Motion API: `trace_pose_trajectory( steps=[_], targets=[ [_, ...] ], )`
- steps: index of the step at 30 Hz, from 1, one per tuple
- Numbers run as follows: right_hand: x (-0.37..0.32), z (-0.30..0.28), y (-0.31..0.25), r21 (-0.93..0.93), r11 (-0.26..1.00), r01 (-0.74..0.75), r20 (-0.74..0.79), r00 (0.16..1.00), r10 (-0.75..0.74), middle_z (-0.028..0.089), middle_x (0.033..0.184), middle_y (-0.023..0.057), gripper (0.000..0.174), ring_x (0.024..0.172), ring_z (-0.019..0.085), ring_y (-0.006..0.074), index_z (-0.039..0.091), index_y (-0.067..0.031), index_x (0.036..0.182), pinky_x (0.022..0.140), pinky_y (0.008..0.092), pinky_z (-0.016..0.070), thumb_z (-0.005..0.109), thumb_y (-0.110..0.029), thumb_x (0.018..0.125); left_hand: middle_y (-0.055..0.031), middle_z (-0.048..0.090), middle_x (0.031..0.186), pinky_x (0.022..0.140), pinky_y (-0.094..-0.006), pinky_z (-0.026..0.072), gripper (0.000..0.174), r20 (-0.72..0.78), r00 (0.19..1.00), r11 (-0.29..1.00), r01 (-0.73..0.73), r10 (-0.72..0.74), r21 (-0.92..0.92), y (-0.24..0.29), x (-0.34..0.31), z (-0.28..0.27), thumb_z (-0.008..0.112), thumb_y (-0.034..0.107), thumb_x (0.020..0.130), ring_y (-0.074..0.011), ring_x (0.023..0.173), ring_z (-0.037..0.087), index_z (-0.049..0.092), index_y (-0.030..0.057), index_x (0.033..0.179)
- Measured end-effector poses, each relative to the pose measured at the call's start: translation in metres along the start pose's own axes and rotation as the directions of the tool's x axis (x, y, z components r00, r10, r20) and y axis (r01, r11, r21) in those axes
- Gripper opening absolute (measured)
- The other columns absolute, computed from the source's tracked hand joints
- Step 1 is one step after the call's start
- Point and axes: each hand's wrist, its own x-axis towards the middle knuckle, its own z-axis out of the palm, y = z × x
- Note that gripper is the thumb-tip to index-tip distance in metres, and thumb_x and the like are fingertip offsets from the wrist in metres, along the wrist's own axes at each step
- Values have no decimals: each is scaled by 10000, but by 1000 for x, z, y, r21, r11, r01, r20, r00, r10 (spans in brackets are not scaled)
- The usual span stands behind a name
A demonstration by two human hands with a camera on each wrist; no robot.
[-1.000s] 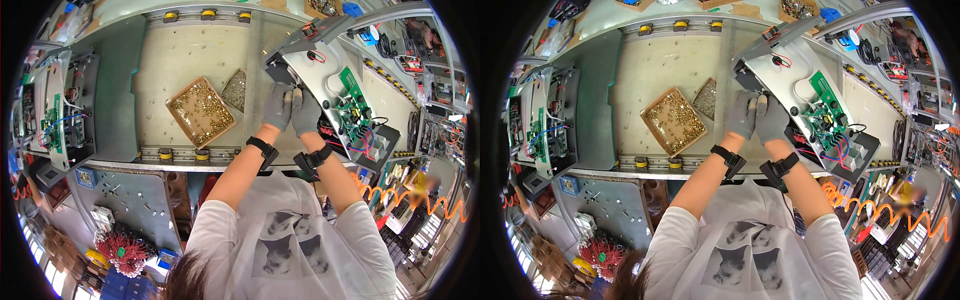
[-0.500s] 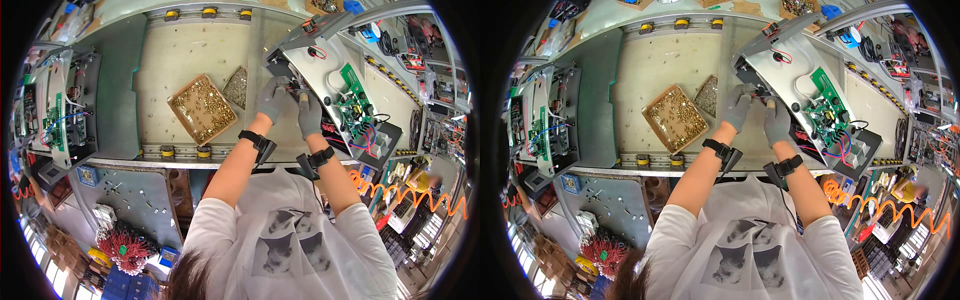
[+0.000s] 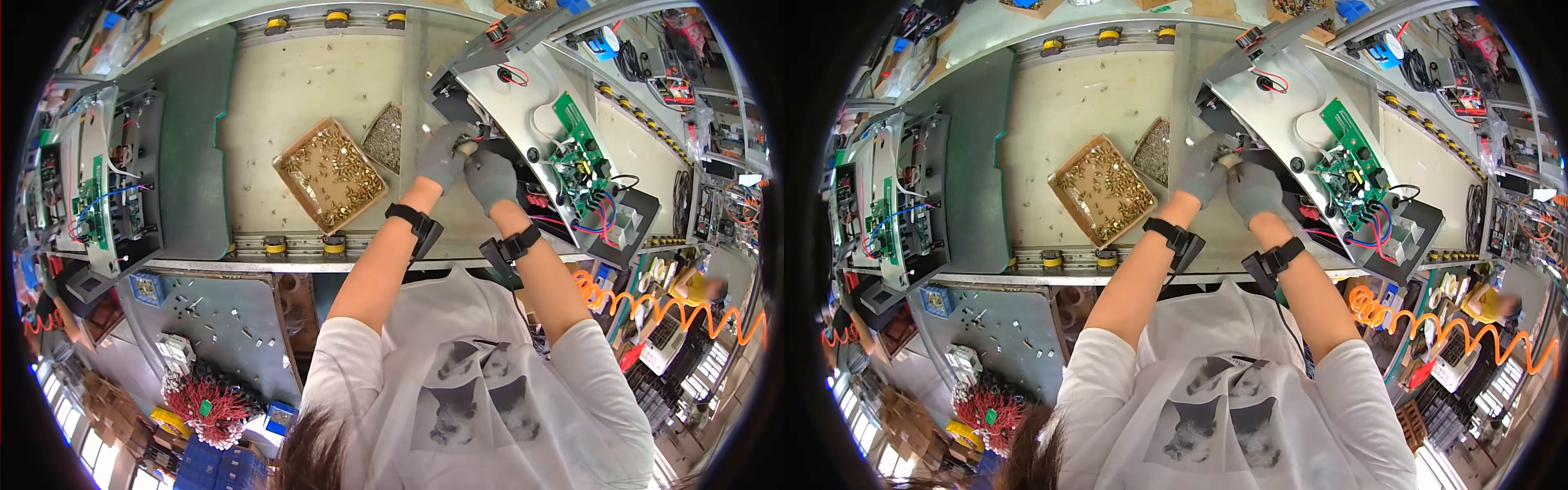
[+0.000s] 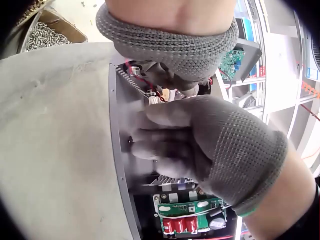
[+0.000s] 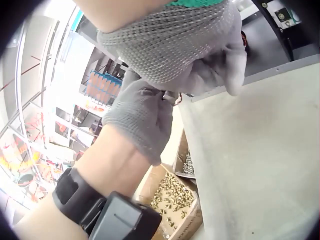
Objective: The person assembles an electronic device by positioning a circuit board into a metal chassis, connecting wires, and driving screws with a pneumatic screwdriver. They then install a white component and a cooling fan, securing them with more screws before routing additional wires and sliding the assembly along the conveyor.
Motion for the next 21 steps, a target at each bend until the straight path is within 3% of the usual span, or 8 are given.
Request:
trace_pose_trajectory(
  steps=[1,5,7,10,13,16,18,21],
  targets=[
    [-2,-7,-8,-94,984,-149,0,989,149,615,985,179,272,863,607,349,598,-84,1025,762,437,479,516,-259,833,-110,617,958,781,-295,473,241,-1,1000,1000,0,0,-3,0,4,0,547,11,805,-201,863,597,576,55,1041],
    [-7,-6,-7,22,990,-136,-228,964,138,602,1023,189,332,907,589,366,551,-112,1127,783,453,472,506,-273,840,-133,628,945,782,-320,483,273,-91,996,1000,-11,10,-15,8,8,2,532,-20,776,-236,871,616,579,49,1035],
    [2,1,3,-67,996,-51,-222,974,35,600,1041,181,395,933,579,366,491,-130,1211,787,454,469,503,-287,849,-134,631,942,784,-324,484,277,-108,994,1000,17,-19,-27,10,8,4,522,-31,768,-238,876,619,584,47,1026],
    [8,1,14,-126,991,-43,-191,981,18,594,1058,178,383,953,574,357,518,-139,1200,796,458,463,508,-290,849,-141,598,955,785,-378,464,228,-112,993,996,24,-34,-88,14,4,-5,577,55,743,-325,927,567,596,79,969],
    [9,-4,23,-227,973,31,-212,974,-81,588,1080,168,352,952,575,351,546,-153,1177,805,446,463,514,-272,847,-156,596,970,791,-382,460,195,-113,992,997,-47,54,67,15,1,-8,584,68,746,-339,935,561,593,57,940],
    [15,5,40,-166,979,120,-320,932,-168,591,1085,150,317,969,572,331,579,-161,1135,824,422,458,542,-229,828,-161,598,971,797,-388,453,216,-160,966,968,-176,205,181,27,-2,-1,587,88,752,-340,936,556,573,56,965],
    [21,7,42,-191,976,103,-302,940,-158,593,1084,143,321,982,567,326,581,-163,1134,839,410,454,550,-202,817,-158,595,973,801,-399,448,232,-144,985,988,110,-94,111,43,-3,3,569,104,763,-333,935,547,548,71,992],
    [22,3,34,-281,955,99,-300,936,-185,600,1071,129,323,992,565,320,592,-158,1116,852,399,450,567,-160,794,-155,584,942,802,-404,446,220,-136,984,992,123,-119,17,36,3,4,541,106,785,-330,910,547,524,77,1003]
  ],
)
